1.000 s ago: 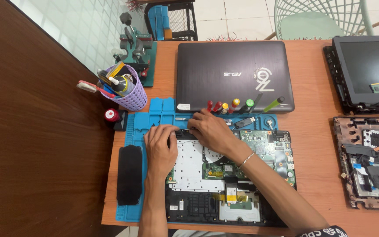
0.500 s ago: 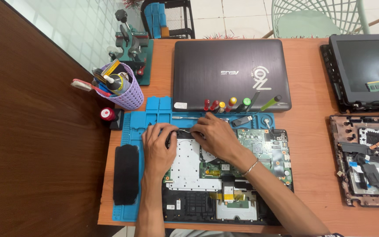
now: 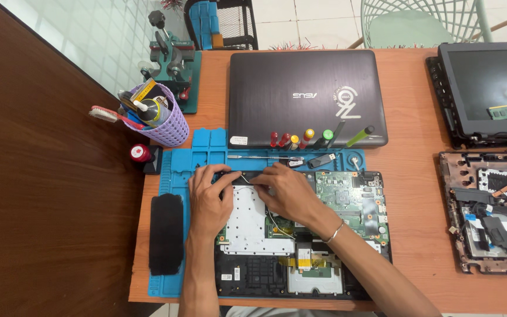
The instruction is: The person assembles internal components of a laptop, including connecting ribbon cables to the motherboard and positioning a speaker into the chassis.
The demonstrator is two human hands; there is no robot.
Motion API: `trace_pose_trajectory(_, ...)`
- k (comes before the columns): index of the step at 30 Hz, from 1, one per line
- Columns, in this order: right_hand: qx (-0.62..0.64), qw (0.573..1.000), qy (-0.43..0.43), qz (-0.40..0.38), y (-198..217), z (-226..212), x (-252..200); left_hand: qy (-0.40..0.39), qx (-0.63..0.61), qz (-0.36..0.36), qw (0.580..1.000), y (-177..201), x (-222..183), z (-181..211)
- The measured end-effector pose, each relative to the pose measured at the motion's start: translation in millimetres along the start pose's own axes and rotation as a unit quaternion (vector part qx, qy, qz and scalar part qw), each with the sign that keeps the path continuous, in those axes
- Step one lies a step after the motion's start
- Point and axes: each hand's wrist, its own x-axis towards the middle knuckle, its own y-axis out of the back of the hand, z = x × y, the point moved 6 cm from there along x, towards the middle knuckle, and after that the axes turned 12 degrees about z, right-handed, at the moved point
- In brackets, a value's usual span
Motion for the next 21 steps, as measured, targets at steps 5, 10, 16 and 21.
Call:
trace_pose_trajectory(5,-0.002,1.0,0.003,-0.002,-5.1,-1.5,-4.7,0.01,-0.005,-0.006,1.0,-1.7,-1.8,-2.2)
trace_pose_trajectory(10,0.003,1.0,0.001,0.003,-6.5,-0.3,-9.3,0.012,-0.004,-0.001,1.0,-0.8,-2.4,-5.2)
trace_pose_trajectory(16,0.008,1.0,-0.004,-0.005,-7.2,-4.5,-12.0,0.001,0.021,-0.008,1.0,-3.1,-2.3,-0.4)
trace_pose_trajectory(21,0.005,0.998,-0.045,-0.032,-7.7,-11.3,-16.5,-0.02,0.026,-0.015,0.999,-2.7,-1.0,2.7)
